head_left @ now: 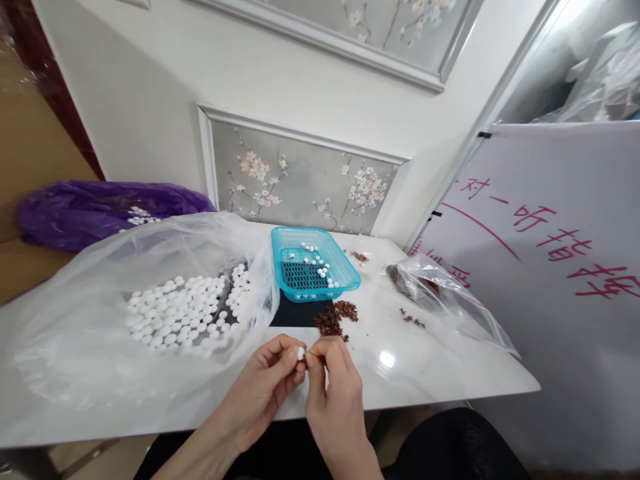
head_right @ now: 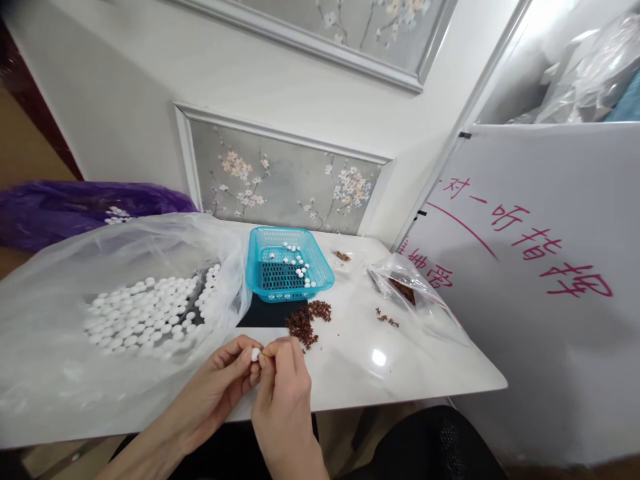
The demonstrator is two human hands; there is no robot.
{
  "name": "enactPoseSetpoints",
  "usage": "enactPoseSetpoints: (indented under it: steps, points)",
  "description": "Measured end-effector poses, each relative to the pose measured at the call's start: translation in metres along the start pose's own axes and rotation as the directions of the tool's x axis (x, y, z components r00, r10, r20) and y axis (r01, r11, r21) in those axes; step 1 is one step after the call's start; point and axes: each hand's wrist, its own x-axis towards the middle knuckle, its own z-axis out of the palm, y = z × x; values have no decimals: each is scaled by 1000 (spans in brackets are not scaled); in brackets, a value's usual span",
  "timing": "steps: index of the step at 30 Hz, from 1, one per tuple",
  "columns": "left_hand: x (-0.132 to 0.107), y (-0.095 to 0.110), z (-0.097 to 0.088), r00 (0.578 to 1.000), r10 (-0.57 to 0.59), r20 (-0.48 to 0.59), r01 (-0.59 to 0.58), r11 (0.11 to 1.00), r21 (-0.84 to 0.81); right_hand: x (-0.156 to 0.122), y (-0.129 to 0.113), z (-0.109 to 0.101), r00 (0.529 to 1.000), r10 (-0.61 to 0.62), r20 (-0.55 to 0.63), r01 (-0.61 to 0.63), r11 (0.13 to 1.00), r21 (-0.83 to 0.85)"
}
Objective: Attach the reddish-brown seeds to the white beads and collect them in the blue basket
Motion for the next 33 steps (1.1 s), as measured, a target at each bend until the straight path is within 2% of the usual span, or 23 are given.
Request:
enactPoseSetpoints:
  steps: [7,10,13,16,19,23,33]
  points:
    - [-1,0,0,1000,3,12,-3,1000,-2,-1,1,5,1000,-21,-1,21,1000,5]
    - [-2,0,0,1000,-2,11,2,1000,-13,-1,1,2,999,42,2,-42,997,72]
    - [-1,1,1,999,-37,8,37,999,-17,3,3,-7,975,174,136,-203,948,245]
    - [0,1,1,998,-57,13,57,998,-23,7,5,-17,952,172,252,-252,908,335]
    - [-1,0,0,999,-53,-11,53,998,-38,10,4,-23,945,130,302,-225,925,305]
    - [-3,0,0,998,-49,-45,49,999,-3,9,1,-24,926,135,351,-238,934,268]
    - [-3,-1,1,999,-42,-9,42,998,56,11,1,-30,913,146,381,-270,917,295]
